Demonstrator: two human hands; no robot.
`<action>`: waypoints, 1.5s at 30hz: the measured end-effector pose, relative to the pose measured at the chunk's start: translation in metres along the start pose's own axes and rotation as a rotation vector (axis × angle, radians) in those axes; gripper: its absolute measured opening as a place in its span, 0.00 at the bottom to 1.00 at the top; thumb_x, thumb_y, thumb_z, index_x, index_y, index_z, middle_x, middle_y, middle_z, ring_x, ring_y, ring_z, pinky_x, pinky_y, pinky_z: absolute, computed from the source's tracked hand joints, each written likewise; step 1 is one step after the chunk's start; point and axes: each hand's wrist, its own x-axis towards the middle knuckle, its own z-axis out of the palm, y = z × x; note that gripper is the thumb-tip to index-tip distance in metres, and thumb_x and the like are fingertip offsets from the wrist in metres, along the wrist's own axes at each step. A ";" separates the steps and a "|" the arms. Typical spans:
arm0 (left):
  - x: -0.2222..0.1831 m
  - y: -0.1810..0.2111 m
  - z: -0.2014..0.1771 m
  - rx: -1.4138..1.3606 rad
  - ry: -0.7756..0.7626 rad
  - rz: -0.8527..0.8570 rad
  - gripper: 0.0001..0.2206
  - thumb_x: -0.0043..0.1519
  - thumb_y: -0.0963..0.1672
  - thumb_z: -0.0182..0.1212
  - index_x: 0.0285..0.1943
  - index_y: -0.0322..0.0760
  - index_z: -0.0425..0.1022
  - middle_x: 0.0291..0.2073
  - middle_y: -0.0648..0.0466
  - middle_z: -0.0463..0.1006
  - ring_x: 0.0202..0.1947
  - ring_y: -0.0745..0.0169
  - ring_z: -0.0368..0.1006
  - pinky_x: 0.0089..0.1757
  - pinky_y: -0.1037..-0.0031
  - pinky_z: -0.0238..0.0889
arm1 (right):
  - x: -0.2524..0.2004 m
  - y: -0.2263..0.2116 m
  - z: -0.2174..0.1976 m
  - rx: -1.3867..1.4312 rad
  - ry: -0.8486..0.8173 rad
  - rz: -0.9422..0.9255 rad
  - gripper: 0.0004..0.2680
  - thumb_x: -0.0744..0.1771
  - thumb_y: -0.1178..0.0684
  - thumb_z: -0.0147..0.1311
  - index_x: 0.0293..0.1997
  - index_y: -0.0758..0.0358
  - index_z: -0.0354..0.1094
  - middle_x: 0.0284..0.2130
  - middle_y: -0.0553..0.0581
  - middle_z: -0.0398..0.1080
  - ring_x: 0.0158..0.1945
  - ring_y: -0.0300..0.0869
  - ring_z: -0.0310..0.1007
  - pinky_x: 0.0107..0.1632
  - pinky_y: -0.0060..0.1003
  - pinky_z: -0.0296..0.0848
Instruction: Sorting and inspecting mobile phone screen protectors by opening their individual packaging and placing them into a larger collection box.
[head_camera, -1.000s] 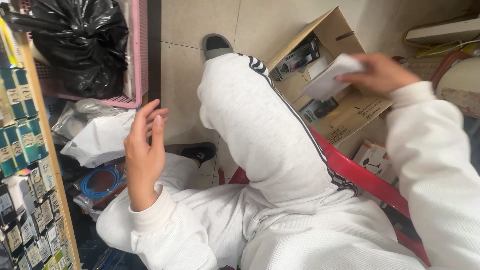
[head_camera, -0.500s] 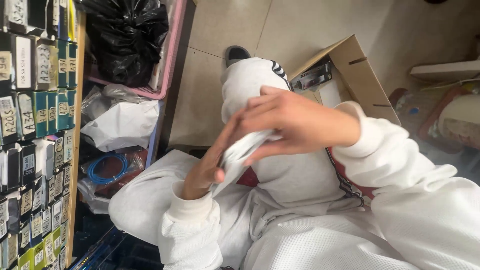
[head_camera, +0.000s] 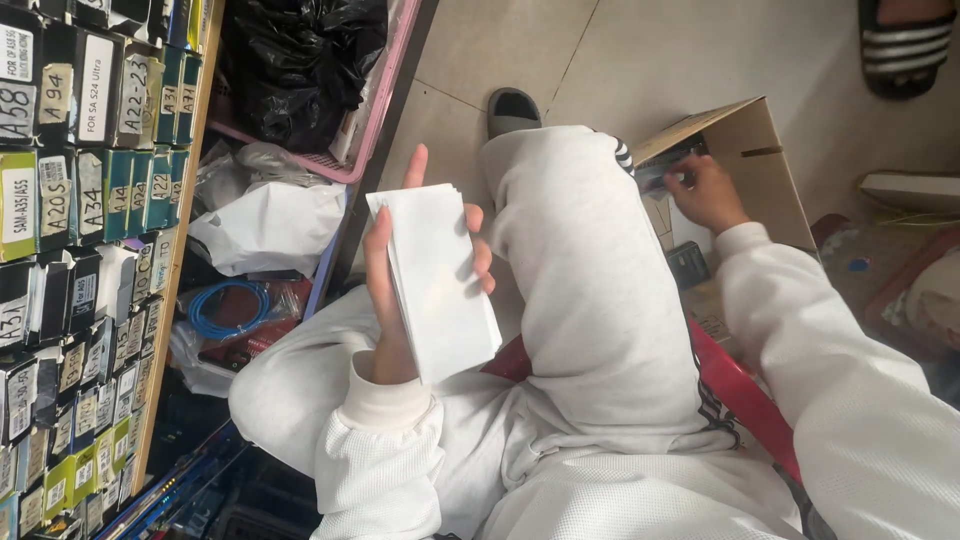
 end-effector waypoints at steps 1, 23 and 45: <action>0.001 0.000 -0.005 0.000 0.008 0.004 0.33 0.63 0.55 0.51 0.80 0.59 0.48 0.38 0.42 0.70 0.24 0.51 0.71 0.25 0.65 0.69 | 0.007 0.011 0.015 0.000 -0.009 -0.004 0.11 0.69 0.46 0.53 0.49 0.59 0.75 0.50 0.61 0.69 0.45 0.50 0.74 0.50 0.48 0.70; -0.002 0.014 -0.048 -0.388 -0.232 0.001 0.28 0.70 0.57 0.44 0.78 0.49 0.54 0.68 0.32 0.60 0.54 0.19 0.68 0.51 0.26 0.61 | -0.003 0.028 0.077 -0.174 -0.208 0.139 0.16 0.67 0.44 0.48 0.52 0.66 0.56 0.46 0.72 0.62 0.36 0.71 0.69 0.41 0.59 0.68; -0.031 0.074 -0.054 -0.291 0.128 0.862 0.21 0.63 0.52 0.55 0.65 0.59 0.60 0.43 0.49 0.78 0.29 0.40 0.79 0.30 0.52 0.73 | -0.178 -0.385 -0.159 -0.008 0.312 -1.093 0.24 0.71 0.69 0.61 0.74 0.87 0.49 0.65 0.88 0.59 0.70 0.72 0.58 0.71 0.56 0.52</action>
